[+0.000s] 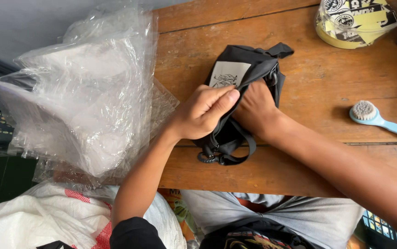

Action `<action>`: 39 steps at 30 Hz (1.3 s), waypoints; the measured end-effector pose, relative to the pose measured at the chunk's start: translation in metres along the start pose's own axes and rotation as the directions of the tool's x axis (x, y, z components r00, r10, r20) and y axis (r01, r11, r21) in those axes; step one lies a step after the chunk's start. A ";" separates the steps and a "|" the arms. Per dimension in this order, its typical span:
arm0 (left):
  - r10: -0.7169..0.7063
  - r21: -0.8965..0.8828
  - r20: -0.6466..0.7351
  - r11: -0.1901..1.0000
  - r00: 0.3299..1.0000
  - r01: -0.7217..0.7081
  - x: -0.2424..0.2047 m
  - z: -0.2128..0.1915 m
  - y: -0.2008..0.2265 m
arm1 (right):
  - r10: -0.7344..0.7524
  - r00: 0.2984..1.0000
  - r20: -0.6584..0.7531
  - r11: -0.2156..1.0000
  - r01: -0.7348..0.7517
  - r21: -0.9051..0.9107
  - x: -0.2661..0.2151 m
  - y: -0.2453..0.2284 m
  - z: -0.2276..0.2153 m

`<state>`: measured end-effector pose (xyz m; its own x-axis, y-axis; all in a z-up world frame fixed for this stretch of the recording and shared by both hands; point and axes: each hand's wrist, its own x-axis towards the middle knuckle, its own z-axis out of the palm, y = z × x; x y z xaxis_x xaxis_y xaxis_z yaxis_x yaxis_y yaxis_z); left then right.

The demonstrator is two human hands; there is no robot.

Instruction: The person attaches a strap to a small black bag by threading it through metal loops and securing the buckle. They then retrieve a decorative tag from a box and attach it to the bag's zipper pull.

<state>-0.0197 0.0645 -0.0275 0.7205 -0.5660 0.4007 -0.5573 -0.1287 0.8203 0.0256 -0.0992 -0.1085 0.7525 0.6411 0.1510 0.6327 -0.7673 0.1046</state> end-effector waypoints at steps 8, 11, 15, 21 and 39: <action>0.030 0.092 -0.033 0.995 0.999 -0.027 0.004 -0.011 0.002 | 0.023 1.000 0.018 0.925 -0.028 0.379 -0.011 0.001 -0.059; 0.024 0.118 -0.058 0.993 0.998 -0.018 0.008 -0.014 0.005 | -0.222 0.973 -0.067 0.890 0.230 0.393 -0.046 0.014 -0.090; 0.005 0.107 -0.072 0.994 0.997 0.003 0.005 -0.011 0.004 | -0.081 0.874 -0.478 0.975 0.168 0.143 -0.087 0.006 -0.110; -0.053 0.170 -0.051 0.984 0.997 0.061 0.005 -0.006 0.009 | 0.081 0.994 -0.073 0.871 -0.035 0.490 -0.114 -0.013 -0.093; -0.125 0.173 0.100 0.979 0.987 0.106 0.003 -0.003 0.013 | 0.395 0.886 0.245 0.060 -0.291 0.955 -0.025 -0.005 -0.064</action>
<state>-0.0231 0.0639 -0.0147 0.7394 -0.6241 0.2524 -0.5404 -0.3266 0.7754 -0.0081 -0.1124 -0.0498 0.9609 0.2691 -0.0655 -0.0060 -0.2163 -0.9763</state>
